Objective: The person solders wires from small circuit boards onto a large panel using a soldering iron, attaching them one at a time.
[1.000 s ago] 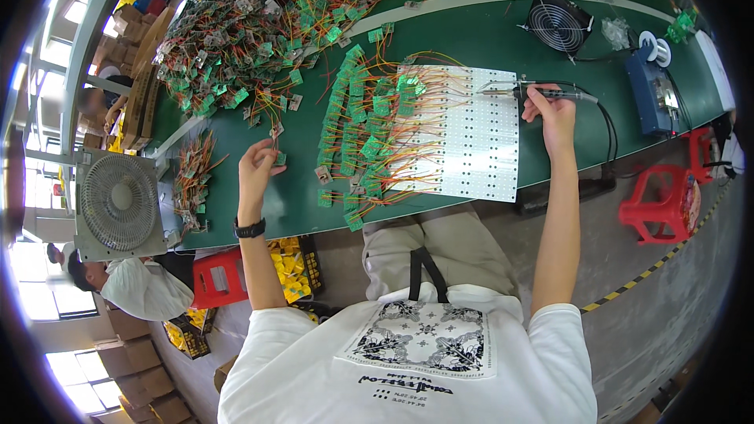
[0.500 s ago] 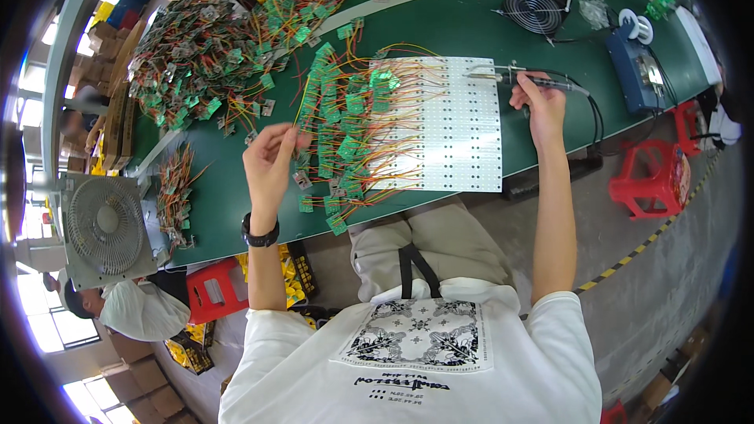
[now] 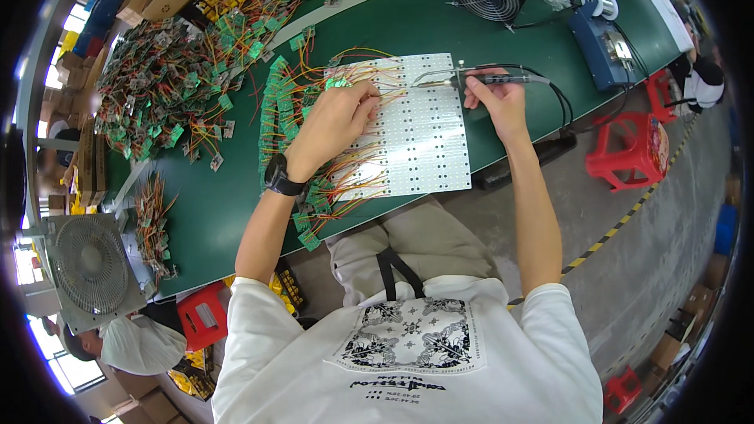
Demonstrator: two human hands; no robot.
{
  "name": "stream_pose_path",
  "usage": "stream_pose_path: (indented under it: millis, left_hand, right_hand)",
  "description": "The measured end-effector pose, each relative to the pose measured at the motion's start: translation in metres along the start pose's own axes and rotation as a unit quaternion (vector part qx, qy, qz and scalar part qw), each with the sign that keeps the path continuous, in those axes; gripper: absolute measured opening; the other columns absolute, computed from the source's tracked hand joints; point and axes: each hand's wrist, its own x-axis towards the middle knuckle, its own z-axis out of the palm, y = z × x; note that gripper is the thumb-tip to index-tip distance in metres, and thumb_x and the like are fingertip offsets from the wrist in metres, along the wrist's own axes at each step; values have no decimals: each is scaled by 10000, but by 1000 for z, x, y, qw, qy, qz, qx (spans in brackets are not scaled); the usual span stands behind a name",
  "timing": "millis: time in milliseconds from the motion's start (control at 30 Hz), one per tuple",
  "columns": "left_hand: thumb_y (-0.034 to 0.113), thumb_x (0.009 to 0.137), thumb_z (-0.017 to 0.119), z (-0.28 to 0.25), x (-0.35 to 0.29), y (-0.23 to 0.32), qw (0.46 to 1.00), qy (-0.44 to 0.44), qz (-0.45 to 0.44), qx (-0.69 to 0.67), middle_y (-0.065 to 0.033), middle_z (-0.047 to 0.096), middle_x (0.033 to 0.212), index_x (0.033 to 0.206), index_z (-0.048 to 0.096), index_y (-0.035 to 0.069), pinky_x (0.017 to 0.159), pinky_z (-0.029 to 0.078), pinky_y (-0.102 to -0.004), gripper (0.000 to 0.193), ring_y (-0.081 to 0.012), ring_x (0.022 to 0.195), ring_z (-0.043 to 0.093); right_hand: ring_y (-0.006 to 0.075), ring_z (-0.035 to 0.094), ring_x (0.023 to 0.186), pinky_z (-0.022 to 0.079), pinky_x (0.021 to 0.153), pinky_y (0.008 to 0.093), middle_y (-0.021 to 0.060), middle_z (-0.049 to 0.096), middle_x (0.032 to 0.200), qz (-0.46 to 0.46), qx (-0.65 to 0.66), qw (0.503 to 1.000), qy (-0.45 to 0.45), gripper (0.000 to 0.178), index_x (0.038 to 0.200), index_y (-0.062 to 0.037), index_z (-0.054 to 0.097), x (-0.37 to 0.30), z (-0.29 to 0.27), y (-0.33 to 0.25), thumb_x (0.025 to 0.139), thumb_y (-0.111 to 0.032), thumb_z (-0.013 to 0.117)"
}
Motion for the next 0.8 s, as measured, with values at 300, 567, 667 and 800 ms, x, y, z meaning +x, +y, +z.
stream_pose_path:
  millis: [300, 567, 667, 800]
  left_hand:
    - [138, 889, 619, 16, 11, 6, 994, 32, -37, -95, -144, 652, 707, 925, 672, -11, 586, 496, -334, 163, -228, 595, 638]
    - [128, 788, 688, 36, 4, -11, 996, 82, -18, -17, -128, 695, 773, 852, 725, 21, 623, 524, -335, 131, -256, 651, 672]
    - [125, 787, 687, 36, 3, -12, 996, 78, -35, -18, -127, 694, 767, 852, 725, 23, 624, 526, -330, 127, -252, 650, 673]
    - [122, 785, 688, 36, 2, -13, 994, 98, -42, -31, -126, 692, 757, 850, 723, 21, 622, 526, -326, 125, -251, 648, 674]
  right_hand:
    - [139, 616, 639, 469, 575, 244, 88, 643, 790, 18, -29, 999, -2, 212, 1054, 52, 610, -2, 0, -5, 878, -52, 670]
    - [152, 626, 636, 474, 574, 250, 95, 647, 777, 25, -35, 999, -17, 214, 1050, 58, 609, 0, -4, 1, 877, -51, 672]
    - [160, 637, 645, 481, 576, 255, 102, 652, 784, 26, -44, 998, -27, 213, 1049, 60, 608, 0, -3, 0, 881, -56, 670]
    - [167, 644, 651, 489, 580, 260, 107, 655, 790, 29, -42, 998, -33, 207, 1044, 62, 609, -1, 0, -2, 886, -60, 666]
